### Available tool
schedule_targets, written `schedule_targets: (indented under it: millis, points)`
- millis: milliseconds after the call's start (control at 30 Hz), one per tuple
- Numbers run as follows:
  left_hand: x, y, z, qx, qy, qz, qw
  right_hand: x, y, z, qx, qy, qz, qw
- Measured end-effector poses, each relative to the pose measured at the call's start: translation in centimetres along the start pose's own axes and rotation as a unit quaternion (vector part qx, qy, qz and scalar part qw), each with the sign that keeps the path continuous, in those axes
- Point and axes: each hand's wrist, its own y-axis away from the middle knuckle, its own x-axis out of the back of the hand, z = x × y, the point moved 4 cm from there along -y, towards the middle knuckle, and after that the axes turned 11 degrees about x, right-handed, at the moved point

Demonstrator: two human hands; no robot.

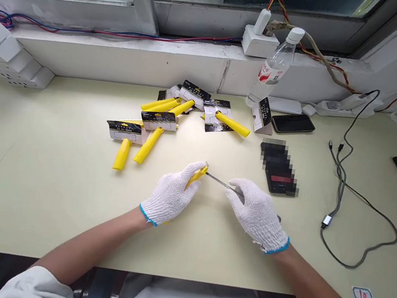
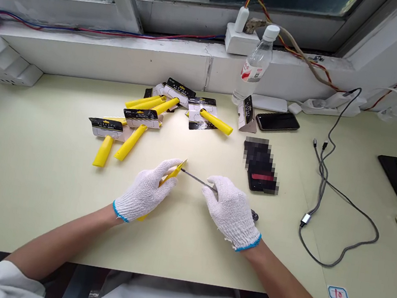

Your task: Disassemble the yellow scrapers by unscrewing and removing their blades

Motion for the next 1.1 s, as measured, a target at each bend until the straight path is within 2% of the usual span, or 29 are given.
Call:
schedule_targets:
  millis: [133, 233, 533, 700, 800, 900, 1100]
  points:
    - [0.0, 0.1, 0.1, -0.003, 0.002, 0.002, 1.0, 0.0, 0.1, -0.3, 0.025, 0.042, 0.008, 0.999]
    - [0.0, 0.1, 0.1, -0.003, 0.003, 0.0, 1.0, 0.1, 0.3, -0.6, 0.023, 0.063, 0.036, 0.997]
    - [0.0, 0.1, 0.2, 0.0, 0.004, -0.007, 1.0, 0.1, 0.2, -0.9, 0.003, 0.081, 0.039, 0.996]
    - [-0.2, 0.2, 0.2, 0.0, 0.008, -0.013, 1.0, 0.2, -0.1, -0.3, -0.007, 0.025, 0.045, 0.999]
    - [-0.2, 0.2, 0.2, -0.002, 0.008, -0.01, 1.0, 0.3, -0.5, -0.6, 0.016, -0.006, 0.035, 0.999]
    - [-0.1, 0.1, 0.3, -0.001, 0.01, -0.009, 1.0, 0.3, -0.6, -0.9, 0.035, 0.004, 0.017, 0.999]
    - [-0.2, 0.2, 0.4, -0.001, 0.013, -0.012, 1.0, 0.0, -0.4, -0.9, 0.02, 0.035, 0.021, 0.999]
